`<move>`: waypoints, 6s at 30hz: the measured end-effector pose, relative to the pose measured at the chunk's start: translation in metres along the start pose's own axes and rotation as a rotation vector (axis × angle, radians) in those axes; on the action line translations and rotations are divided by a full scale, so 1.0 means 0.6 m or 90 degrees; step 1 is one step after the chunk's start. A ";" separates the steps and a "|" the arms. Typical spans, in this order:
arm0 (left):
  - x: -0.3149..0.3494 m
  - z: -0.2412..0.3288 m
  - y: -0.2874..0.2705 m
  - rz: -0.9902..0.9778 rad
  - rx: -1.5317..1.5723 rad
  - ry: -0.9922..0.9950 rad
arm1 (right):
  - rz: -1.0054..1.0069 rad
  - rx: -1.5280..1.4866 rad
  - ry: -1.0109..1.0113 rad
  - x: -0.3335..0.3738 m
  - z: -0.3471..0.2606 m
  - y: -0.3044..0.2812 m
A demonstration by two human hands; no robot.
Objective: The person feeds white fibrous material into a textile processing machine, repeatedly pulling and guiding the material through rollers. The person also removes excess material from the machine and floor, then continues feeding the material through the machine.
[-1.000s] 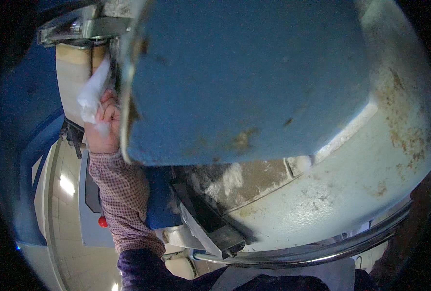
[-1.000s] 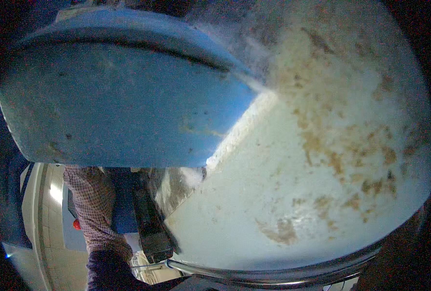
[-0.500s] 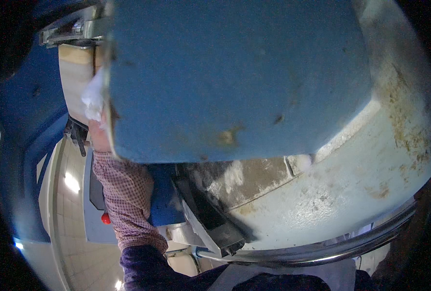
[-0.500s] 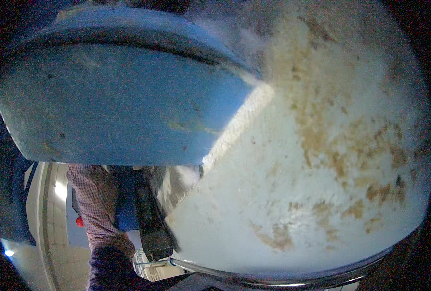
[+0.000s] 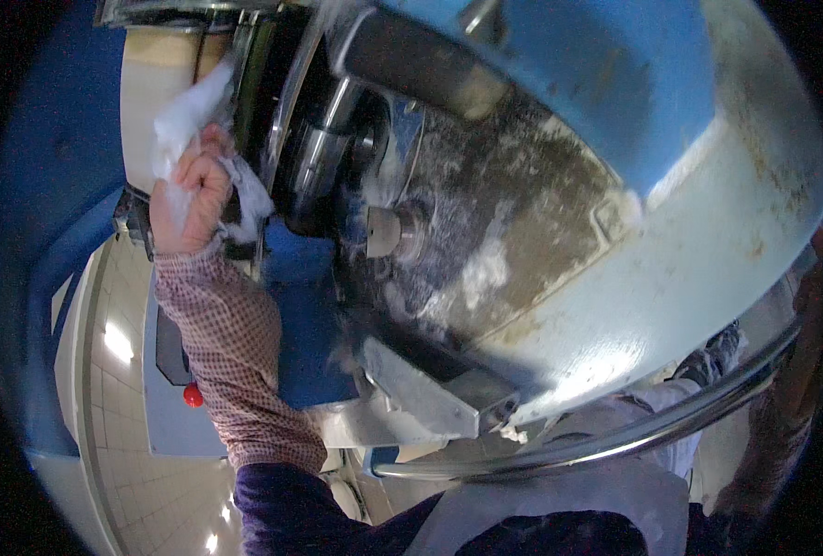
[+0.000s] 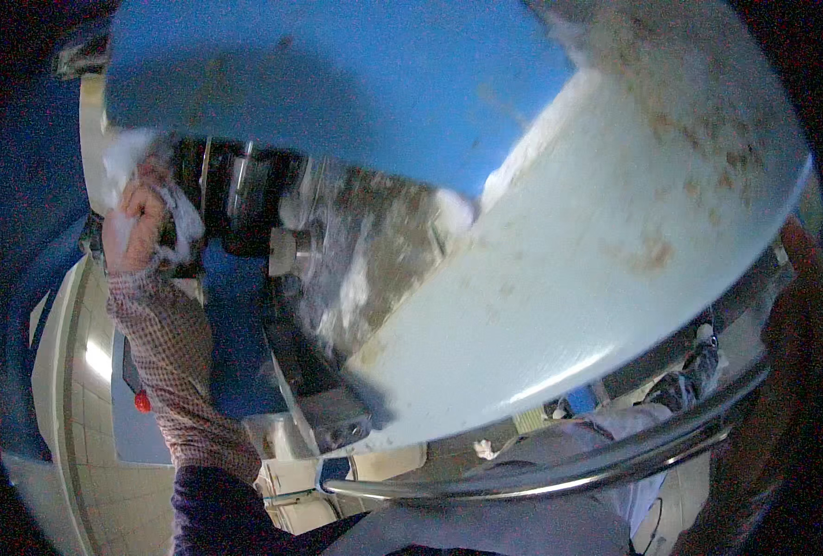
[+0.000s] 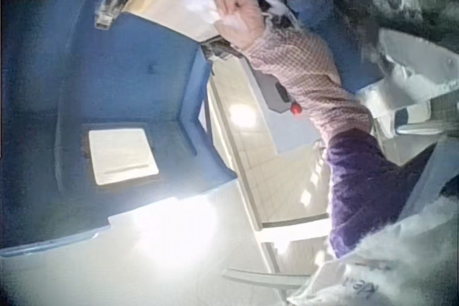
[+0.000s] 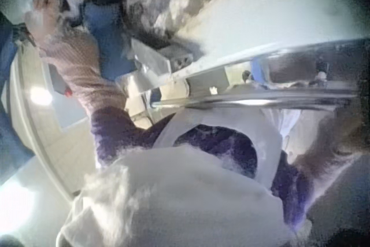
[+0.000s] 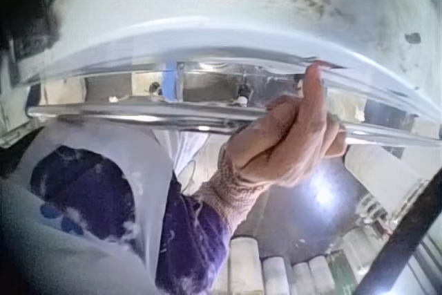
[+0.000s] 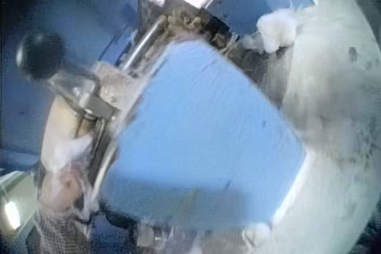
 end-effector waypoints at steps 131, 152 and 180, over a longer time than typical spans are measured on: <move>-0.076 -0.079 -0.057 0.054 -0.153 0.098 | -0.076 0.047 -0.020 -0.030 -0.057 0.010; 0.367 -0.195 -0.007 -0.062 -0.217 -0.049 | -0.019 0.035 -0.002 -0.011 -0.047 0.021; 1.092 -0.828 -0.696 0.927 0.518 0.009 | -0.692 0.260 -0.157 -0.033 -0.116 0.177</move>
Point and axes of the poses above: each hand's wrist, its own x-axis away from the middle knuckle, its own y-axis out of the palm, z = x × y, the point moved 6 cm from there along -x, towards the middle knuckle, and after that the axes turned 5 degrees about y, right-handed, at the moved point
